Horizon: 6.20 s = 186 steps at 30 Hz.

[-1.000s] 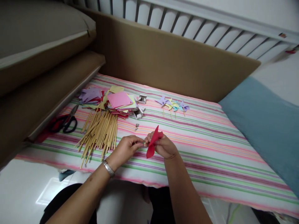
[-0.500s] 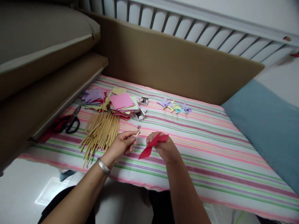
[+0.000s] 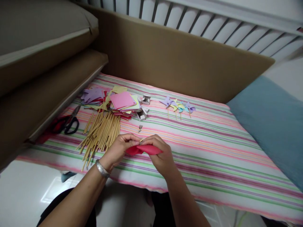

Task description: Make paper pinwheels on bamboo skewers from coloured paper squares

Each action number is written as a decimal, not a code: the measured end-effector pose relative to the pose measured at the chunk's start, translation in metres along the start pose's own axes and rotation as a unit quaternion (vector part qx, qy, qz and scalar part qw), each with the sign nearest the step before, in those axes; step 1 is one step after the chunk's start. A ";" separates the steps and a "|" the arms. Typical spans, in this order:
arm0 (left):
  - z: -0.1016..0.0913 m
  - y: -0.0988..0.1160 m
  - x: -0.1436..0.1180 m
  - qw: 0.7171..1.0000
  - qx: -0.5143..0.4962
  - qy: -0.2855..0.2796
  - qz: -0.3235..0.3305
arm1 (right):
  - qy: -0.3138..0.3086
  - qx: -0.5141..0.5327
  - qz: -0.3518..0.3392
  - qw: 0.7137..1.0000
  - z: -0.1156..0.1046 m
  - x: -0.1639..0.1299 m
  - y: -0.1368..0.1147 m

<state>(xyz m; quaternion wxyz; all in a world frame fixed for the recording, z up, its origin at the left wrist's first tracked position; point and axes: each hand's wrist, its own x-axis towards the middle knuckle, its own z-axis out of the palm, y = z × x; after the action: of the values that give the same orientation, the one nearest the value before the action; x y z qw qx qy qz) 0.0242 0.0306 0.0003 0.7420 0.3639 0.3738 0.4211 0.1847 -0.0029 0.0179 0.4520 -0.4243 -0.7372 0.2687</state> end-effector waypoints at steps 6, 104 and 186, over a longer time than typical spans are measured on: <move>0.000 -0.002 -0.001 1.000 0.009 0.008 -0.006 | 0.040 -0.013 -0.020 0.999 0.006 -0.003 0.002; -0.001 -0.002 0.002 0.986 -0.155 0.058 0.031 | -0.041 0.306 0.203 0.929 0.006 -0.001 0.031; 0.005 -0.011 -0.003 0.990 0.106 -0.020 0.088 | 0.062 0.125 0.097 0.985 0.000 -0.009 0.005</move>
<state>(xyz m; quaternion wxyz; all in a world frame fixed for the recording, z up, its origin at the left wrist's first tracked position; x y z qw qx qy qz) 0.0316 0.0228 -0.0065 0.6663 0.4807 0.3680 0.4354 0.1881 -0.0079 0.0101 0.5183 -0.4499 -0.6238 0.3740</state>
